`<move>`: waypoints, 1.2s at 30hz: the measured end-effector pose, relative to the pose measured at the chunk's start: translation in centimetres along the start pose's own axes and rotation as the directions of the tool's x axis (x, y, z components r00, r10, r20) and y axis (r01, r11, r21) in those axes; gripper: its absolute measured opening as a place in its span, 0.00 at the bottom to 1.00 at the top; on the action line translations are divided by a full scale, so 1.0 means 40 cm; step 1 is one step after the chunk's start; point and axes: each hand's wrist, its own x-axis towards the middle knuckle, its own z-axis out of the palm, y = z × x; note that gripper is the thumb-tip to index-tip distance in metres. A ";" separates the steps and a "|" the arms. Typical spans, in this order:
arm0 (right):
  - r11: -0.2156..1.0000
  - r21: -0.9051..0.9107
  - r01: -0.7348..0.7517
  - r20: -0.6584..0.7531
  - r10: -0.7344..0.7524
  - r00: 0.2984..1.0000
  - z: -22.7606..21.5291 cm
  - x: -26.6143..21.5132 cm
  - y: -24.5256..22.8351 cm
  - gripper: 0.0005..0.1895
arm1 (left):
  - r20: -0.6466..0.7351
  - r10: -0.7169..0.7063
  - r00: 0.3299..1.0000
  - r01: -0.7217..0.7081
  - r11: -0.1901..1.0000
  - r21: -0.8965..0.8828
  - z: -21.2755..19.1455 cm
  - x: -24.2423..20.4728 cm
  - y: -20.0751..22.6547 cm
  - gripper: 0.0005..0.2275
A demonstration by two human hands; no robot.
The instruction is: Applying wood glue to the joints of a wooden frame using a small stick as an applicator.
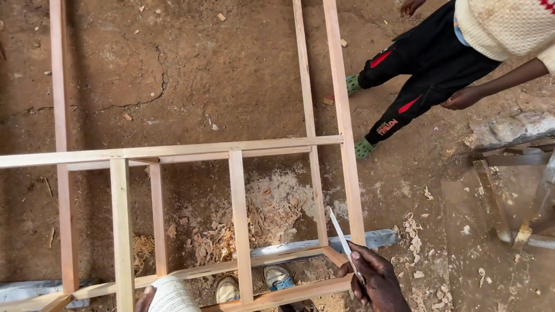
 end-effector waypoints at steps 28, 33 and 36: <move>0.370 -0.382 0.847 0.753 -0.407 0.517 0.961 0.215 -0.171 0.20 | -0.260 -0.785 0.562 0.543 0.587 -0.601 -0.009 0.112 0.895 0.28; 0.361 -0.368 0.857 0.738 -0.448 0.505 1.020 0.268 -0.160 0.18 | -0.255 -0.818 0.515 0.573 0.550 -0.608 -0.011 0.121 0.861 0.29; 0.353 -0.381 0.855 0.730 -0.452 0.512 1.021 0.288 -0.150 0.18 | -0.267 -0.817 0.512 0.584 0.559 -0.588 -0.002 0.124 0.827 0.30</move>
